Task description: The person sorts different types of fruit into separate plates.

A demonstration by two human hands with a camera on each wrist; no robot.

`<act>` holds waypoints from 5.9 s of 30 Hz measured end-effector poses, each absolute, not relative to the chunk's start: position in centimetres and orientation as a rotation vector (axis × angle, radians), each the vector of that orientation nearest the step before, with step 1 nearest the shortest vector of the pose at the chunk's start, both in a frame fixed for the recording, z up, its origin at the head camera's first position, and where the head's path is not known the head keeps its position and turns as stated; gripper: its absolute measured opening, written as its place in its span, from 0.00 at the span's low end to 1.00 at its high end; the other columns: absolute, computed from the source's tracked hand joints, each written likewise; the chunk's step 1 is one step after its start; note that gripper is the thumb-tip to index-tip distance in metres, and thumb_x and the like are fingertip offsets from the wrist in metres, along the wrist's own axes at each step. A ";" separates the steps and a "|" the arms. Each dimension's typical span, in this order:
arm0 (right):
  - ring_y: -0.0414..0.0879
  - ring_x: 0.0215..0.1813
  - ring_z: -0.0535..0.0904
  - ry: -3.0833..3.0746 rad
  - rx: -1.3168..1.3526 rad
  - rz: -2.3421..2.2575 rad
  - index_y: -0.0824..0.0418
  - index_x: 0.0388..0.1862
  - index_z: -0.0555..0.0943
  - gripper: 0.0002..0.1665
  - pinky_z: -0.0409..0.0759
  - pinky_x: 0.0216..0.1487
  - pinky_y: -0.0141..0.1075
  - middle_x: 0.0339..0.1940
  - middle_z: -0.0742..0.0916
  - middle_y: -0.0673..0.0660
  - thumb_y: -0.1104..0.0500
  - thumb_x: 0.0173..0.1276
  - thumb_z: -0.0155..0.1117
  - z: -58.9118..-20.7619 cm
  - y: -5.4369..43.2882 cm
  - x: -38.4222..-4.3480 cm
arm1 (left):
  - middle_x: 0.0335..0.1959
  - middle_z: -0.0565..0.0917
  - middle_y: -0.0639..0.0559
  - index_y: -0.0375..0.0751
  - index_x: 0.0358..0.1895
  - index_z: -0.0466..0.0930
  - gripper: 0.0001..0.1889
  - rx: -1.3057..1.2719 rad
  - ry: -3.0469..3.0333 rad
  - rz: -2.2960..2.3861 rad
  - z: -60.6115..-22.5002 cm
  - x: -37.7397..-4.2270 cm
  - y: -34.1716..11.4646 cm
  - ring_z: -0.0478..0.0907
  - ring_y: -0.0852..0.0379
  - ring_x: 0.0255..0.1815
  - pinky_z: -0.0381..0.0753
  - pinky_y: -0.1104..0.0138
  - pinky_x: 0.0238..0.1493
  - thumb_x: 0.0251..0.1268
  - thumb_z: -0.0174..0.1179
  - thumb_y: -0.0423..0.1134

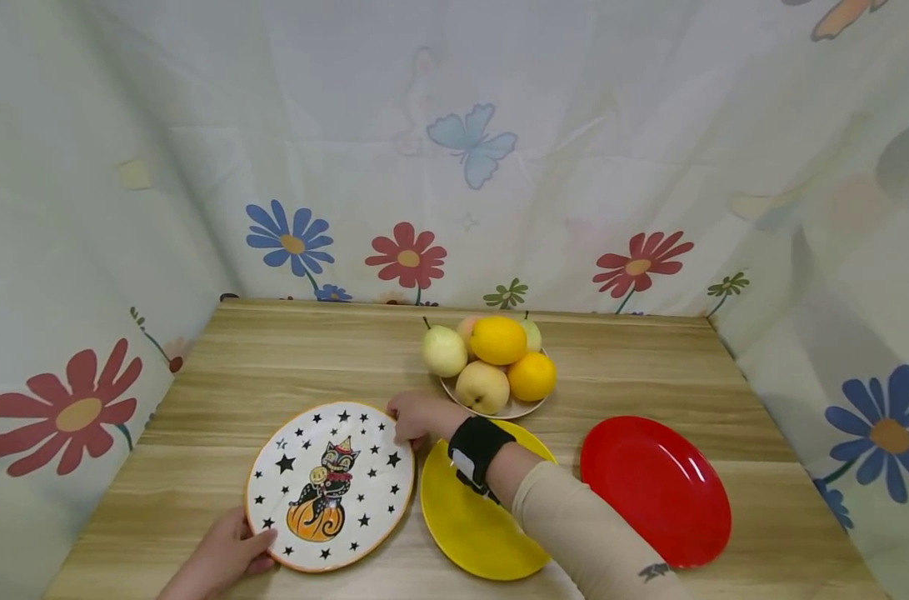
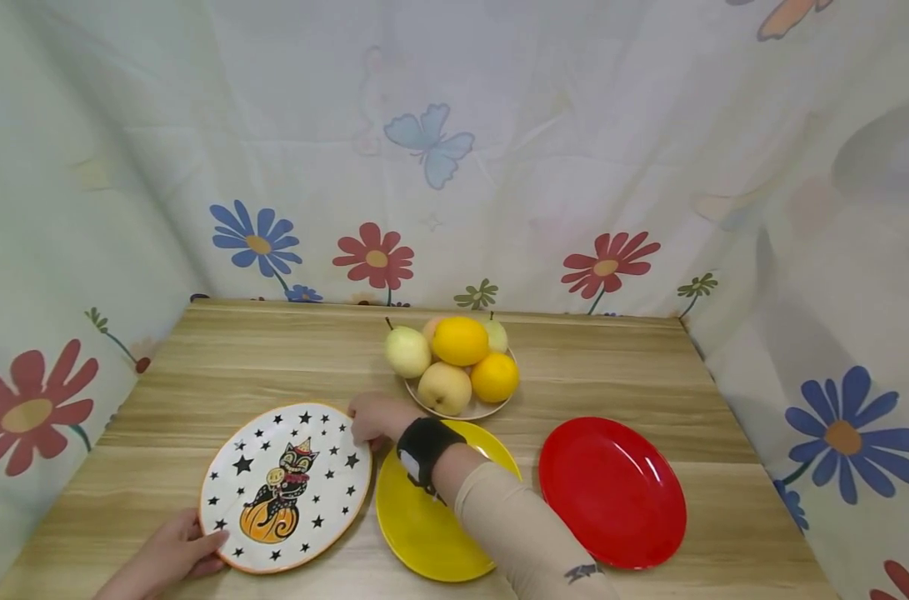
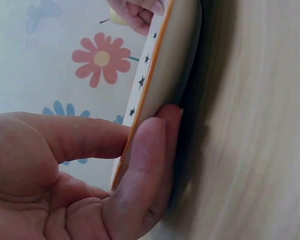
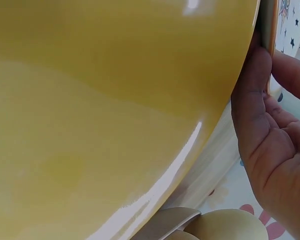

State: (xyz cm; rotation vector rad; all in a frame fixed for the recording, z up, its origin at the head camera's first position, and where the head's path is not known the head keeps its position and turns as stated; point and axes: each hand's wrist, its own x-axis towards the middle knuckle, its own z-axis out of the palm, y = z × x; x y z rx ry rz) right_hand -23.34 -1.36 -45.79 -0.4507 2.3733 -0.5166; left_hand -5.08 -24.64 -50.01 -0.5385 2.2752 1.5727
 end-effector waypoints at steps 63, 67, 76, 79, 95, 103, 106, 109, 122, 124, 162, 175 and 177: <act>0.42 0.32 0.76 2.343 -0.560 -0.487 0.56 0.55 0.76 0.19 0.79 0.32 0.30 0.42 0.81 0.53 0.61 0.64 0.64 -44.6 -1.1 -22.3 | 0.21 0.83 0.49 0.29 0.42 0.68 0.28 -0.625 2.178 1.425 -50.8 -2.5 -24.5 0.81 0.57 0.22 0.82 0.65 0.27 0.52 0.69 0.50; 0.42 0.28 0.72 2.387 -0.571 -0.546 0.56 0.55 0.75 0.17 0.72 0.29 0.31 0.32 0.79 0.52 0.57 0.68 0.60 -43.7 -0.1 -22.6 | 0.21 0.82 0.48 0.30 0.37 0.70 0.25 -0.646 2.205 1.448 -51.2 -2.6 -25.0 0.81 0.56 0.22 0.83 0.64 0.27 0.57 0.66 0.51; 0.44 0.36 0.75 2.502 -0.732 -0.686 0.58 0.53 0.77 0.16 0.76 0.39 0.33 0.36 0.82 0.51 0.55 0.68 0.60 -40.3 4.3 -22.5 | 0.27 0.82 0.45 0.25 0.53 0.65 0.27 -0.735 2.259 1.509 -49.9 -3.8 -26.5 0.82 0.52 0.26 0.84 0.62 0.30 0.67 0.57 0.48; 0.44 0.37 0.75 2.524 -0.716 -0.762 0.56 0.52 0.78 0.15 0.75 0.40 0.33 0.36 0.82 0.50 0.56 0.68 0.61 -39.4 6.4 -22.0 | 0.31 0.82 0.45 0.23 0.58 0.64 0.28 -0.644 2.361 1.480 -49.1 -4.4 -27.0 0.81 0.54 0.27 0.84 0.65 0.31 0.68 0.56 0.46; 0.56 0.51 0.74 2.714 -0.309 -0.981 0.62 0.60 0.71 0.22 0.80 0.47 0.43 0.51 0.80 0.64 0.54 0.71 0.57 -36.7 24.8 -19.0 | 0.39 0.82 0.39 0.27 0.59 0.71 0.18 -0.306 2.730 1.132 -48.4 -9.2 -27.1 0.78 0.55 0.35 0.79 0.68 0.30 0.68 0.50 0.31; 0.64 0.45 0.78 2.878 -0.169 -0.912 0.75 0.55 0.71 0.21 0.81 0.41 0.49 0.46 0.81 0.73 0.60 0.71 0.55 -38.5 34.0 -16.7 | 0.42 0.81 0.34 0.23 0.61 0.67 0.20 -0.347 2.554 1.336 -49.3 -9.7 -28.2 0.79 0.56 0.33 0.82 0.66 0.27 0.69 0.51 0.31; 0.65 0.44 0.77 2.902 -0.092 -0.846 0.79 0.53 0.71 0.21 0.81 0.41 0.50 0.44 0.80 0.74 0.61 0.71 0.55 -39.7 36.7 -15.7 | 0.43 0.80 0.36 0.22 0.61 0.66 0.21 -0.393 2.482 1.397 -49.4 -9.7 -28.2 0.78 0.58 0.34 0.83 0.65 0.29 0.70 0.51 0.32; 0.66 0.44 0.76 2.900 -0.025 -0.782 0.80 0.52 0.71 0.23 0.80 0.39 0.49 0.44 0.80 0.76 0.60 0.71 0.55 -41.0 39.1 -14.6 | 0.44 0.80 0.37 0.22 0.62 0.65 0.21 -0.432 2.421 1.451 -49.6 -9.8 -28.2 0.78 0.58 0.35 0.83 0.64 0.31 0.70 0.50 0.32; 0.47 0.41 0.81 2.408 0.306 -1.203 0.86 0.62 0.51 0.34 0.84 0.39 0.42 0.48 0.79 0.73 0.57 0.76 0.45 -45.0 43.6 -10.5 | 0.50 0.78 0.33 0.21 0.64 0.62 0.22 -0.427 2.343 1.538 -49.5 -9.5 -28.0 0.80 0.60 0.38 0.84 0.63 0.34 0.72 0.48 0.32; 0.46 0.41 0.82 2.332 0.304 -1.283 0.86 0.63 0.47 0.34 0.84 0.41 0.43 0.50 0.80 0.72 0.58 0.76 0.44 -45.3 43.7 -10.2 | 0.50 0.79 0.33 0.22 0.64 0.61 0.22 -0.427 2.328 1.556 -49.5 -9.4 -28.0 0.80 0.60 0.37 0.84 0.63 0.34 0.72 0.47 0.32; 0.45 0.36 0.79 2.280 0.504 -1.240 0.85 0.60 0.52 0.29 0.84 0.39 0.41 0.43 0.78 0.71 0.73 0.67 0.51 -46.5 40.4 -9.8 | 0.47 0.80 0.35 0.24 0.65 0.61 0.22 -0.454 2.346 1.528 -49.5 -9.4 -28.1 0.80 0.58 0.36 0.84 0.61 0.31 0.73 0.48 0.33; 0.45 0.36 0.78 2.250 0.550 -1.274 0.84 0.59 0.53 0.27 0.84 0.39 0.41 0.40 0.78 0.67 0.72 0.67 0.50 -46.3 39.7 -9.0 | 0.47 0.80 0.33 0.22 0.64 0.61 0.22 -0.424 2.372 1.498 -49.7 -9.3 -28.0 0.80 0.57 0.35 0.84 0.62 0.30 0.73 0.46 0.32; 0.45 0.35 0.79 2.238 0.574 -1.273 0.83 0.60 0.53 0.28 0.84 0.40 0.41 0.40 0.78 0.67 0.72 0.67 0.50 -46.3 39.5 -8.9 | 0.48 0.80 0.33 0.22 0.64 0.60 0.22 -0.421 2.365 1.509 -49.8 -9.3 -28.0 0.80 0.57 0.35 0.84 0.61 0.30 0.73 0.46 0.32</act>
